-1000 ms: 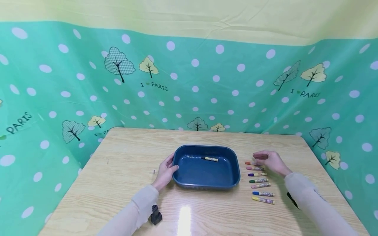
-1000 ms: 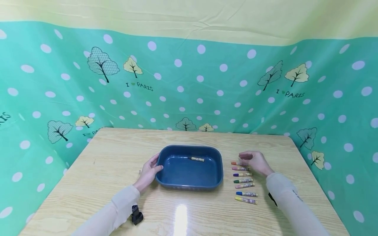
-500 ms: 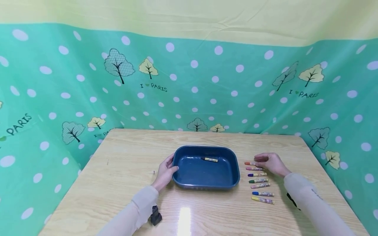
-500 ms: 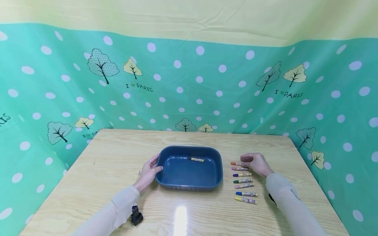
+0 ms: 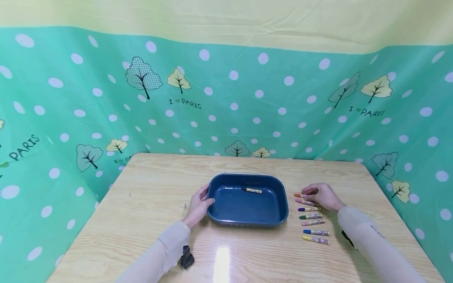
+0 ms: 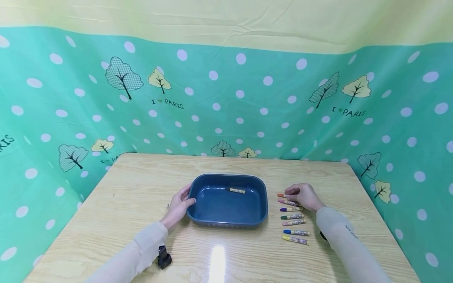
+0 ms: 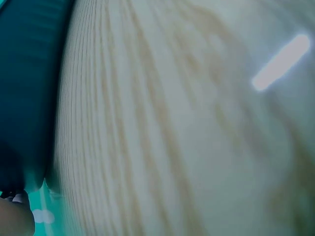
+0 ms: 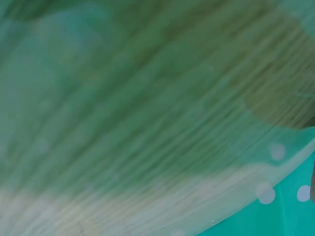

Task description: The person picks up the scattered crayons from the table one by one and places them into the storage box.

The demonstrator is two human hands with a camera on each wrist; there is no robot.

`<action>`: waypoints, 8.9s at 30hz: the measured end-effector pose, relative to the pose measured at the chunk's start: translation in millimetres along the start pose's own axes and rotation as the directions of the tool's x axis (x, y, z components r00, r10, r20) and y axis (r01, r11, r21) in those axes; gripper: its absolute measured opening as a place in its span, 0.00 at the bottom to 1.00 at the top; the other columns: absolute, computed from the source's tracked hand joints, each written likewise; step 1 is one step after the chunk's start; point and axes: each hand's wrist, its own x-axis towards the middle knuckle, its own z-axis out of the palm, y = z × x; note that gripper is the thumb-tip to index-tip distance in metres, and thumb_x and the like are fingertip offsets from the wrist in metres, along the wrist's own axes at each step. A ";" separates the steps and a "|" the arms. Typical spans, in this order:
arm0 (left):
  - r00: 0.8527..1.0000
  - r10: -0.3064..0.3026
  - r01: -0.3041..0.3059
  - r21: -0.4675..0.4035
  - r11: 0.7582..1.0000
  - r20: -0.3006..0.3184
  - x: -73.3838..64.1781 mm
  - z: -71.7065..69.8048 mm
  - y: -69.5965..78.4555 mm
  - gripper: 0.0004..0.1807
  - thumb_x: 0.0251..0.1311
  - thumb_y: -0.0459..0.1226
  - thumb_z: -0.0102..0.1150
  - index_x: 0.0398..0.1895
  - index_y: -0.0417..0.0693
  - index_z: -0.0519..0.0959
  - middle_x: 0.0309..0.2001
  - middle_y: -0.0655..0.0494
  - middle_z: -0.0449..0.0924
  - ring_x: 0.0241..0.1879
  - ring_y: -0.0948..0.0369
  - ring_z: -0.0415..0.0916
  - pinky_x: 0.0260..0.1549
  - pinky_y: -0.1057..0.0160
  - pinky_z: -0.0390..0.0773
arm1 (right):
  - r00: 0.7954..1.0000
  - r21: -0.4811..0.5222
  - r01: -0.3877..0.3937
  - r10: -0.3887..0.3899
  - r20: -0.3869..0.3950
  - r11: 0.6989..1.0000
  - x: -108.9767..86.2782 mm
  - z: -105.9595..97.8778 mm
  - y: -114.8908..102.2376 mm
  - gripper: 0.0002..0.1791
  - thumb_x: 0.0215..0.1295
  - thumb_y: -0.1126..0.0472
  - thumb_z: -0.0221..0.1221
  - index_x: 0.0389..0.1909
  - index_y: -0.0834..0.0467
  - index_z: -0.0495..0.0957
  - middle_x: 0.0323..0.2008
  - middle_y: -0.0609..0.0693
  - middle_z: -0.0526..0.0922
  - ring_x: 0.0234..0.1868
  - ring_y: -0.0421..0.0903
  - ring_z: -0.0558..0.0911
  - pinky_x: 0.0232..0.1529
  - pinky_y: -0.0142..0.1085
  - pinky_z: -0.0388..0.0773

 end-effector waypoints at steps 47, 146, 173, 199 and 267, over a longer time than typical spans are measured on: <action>1.000 0.004 -0.004 0.009 1.000 0.003 0.1 0.1 0.4 0.33 0.52 0.22 0.48 0.66 0.36 0.58 0.66 0.35 0.58 0.66 0.45 0.57 0.63 0.52 0.62 | 0.992 0.106 0.098 -0.089 -0.088 0.990 2.0 15.6 -126.9 0.18 0.57 0.56 0.61 0.47 0.59 0.80 0.46 0.56 0.82 0.44 0.48 0.82 0.43 0.38 0.82; 1.000 -0.007 0.007 -0.030 1.000 -0.001 -1.9 2.0 0.7 0.33 0.52 0.23 0.48 0.66 0.35 0.58 0.66 0.35 0.58 0.66 0.45 0.56 0.64 0.51 0.60 | 0.995 0.141 0.098 -0.093 -0.040 0.985 33.3 108.0 -140.6 0.14 0.59 0.68 0.57 0.47 0.59 0.79 0.44 0.53 0.83 0.43 0.46 0.82 0.42 0.38 0.82; 1.000 -0.015 0.015 -0.001 1.000 0.007 1.0 -0.2 -2.5 0.33 0.53 0.23 0.48 0.66 0.39 0.59 0.66 0.38 0.58 0.66 0.47 0.56 0.64 0.53 0.61 | 0.995 0.203 0.098 -0.094 -0.026 0.974 -12.2 25.2 -119.5 0.19 0.62 0.56 0.57 0.53 0.57 0.76 0.51 0.55 0.80 0.51 0.50 0.79 0.54 0.46 0.76; 1.000 0.004 -0.003 -0.013 1.000 0.023 -0.1 0.6 -0.1 0.33 0.53 0.23 0.48 0.66 0.36 0.58 0.66 0.35 0.57 0.66 0.45 0.56 0.64 0.52 0.61 | 0.996 0.094 0.031 -0.023 -0.085 0.995 -33.1 -3.9 -23.5 0.20 0.60 0.59 0.59 0.51 0.64 0.76 0.49 0.60 0.80 0.49 0.51 0.80 0.46 0.30 0.80; 1.000 0.010 -0.010 -0.004 1.000 0.015 2.1 -1.7 1.7 0.32 0.53 0.22 0.47 0.66 0.35 0.58 0.66 0.35 0.57 0.66 0.45 0.56 0.64 0.52 0.61 | 0.992 0.174 0.026 -0.003 -0.128 0.984 -16.2 -1.7 -83.8 0.24 0.56 0.49 0.61 0.49 0.60 0.78 0.47 0.58 0.81 0.42 0.39 0.82 0.46 0.37 0.81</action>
